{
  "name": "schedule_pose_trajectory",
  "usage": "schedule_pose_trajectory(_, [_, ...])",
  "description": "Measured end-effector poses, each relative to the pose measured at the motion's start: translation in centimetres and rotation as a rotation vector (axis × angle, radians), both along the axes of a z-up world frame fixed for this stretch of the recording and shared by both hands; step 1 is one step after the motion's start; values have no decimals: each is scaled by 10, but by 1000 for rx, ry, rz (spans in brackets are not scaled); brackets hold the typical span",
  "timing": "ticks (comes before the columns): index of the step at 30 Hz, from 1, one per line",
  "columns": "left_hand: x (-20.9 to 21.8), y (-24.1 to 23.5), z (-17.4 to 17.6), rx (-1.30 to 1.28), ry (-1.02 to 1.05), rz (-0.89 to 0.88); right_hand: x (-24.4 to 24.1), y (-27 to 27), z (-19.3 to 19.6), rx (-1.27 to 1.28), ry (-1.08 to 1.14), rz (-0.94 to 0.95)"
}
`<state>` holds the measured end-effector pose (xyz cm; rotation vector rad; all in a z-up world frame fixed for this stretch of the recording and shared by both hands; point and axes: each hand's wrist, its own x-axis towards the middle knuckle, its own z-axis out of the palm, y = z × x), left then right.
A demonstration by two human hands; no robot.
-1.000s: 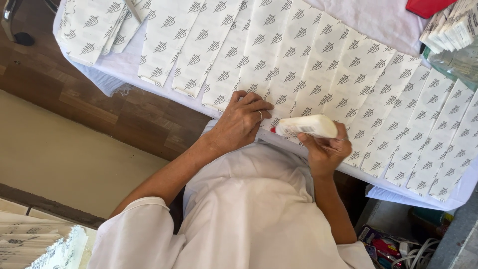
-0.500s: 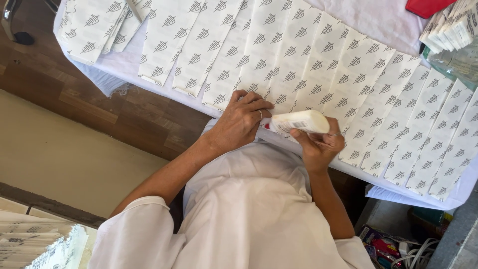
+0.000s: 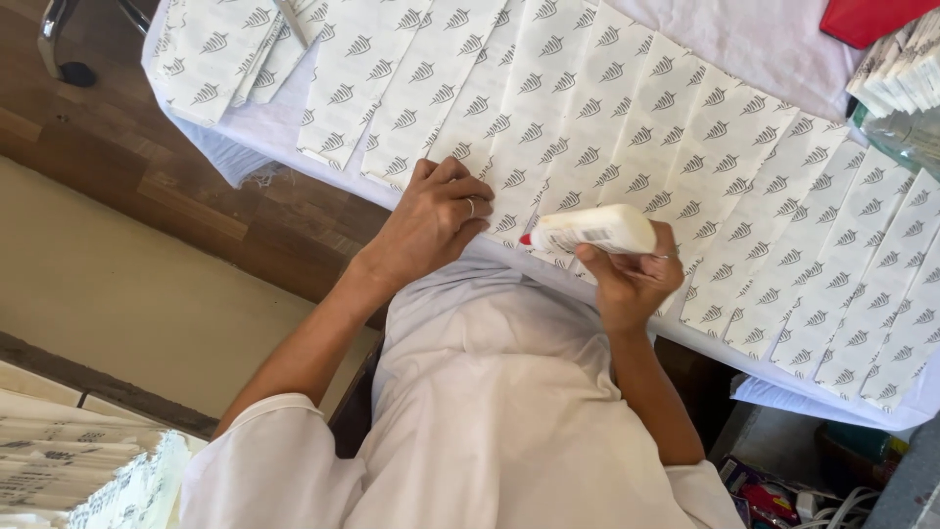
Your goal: Applying liquid glue from a squeeze bottle to the edges of multiple paper strips laid out in a row and then pressing them down to bond them.
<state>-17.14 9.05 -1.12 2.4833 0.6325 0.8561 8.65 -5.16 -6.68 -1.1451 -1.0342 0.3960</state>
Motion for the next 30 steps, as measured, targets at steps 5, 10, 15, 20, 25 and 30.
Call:
schedule_pose_trajectory(5, [-8,-4,13,-70,30,10,-3,2,-24,-42,4,77])
schedule_pose_trajectory(10, [-12,-5,15,-125,74,-7,-11,9,-32,-76,-22,111])
schedule_pose_trajectory(15, [-12,-7,20,-163,63,-7,-31,37,-19,-63,-42,192])
schedule_pose_trajectory(20, [-13,-5,17,-171,75,-5,1,9,-27,-109,-25,171])
schedule_pose_trajectory(25, [-12,-6,14,-167,77,-4,6,7,-36,-130,-61,143])
schedule_pose_trajectory(30, [-12,-6,12,-168,63,5,-35,45,-18,-48,-33,211])
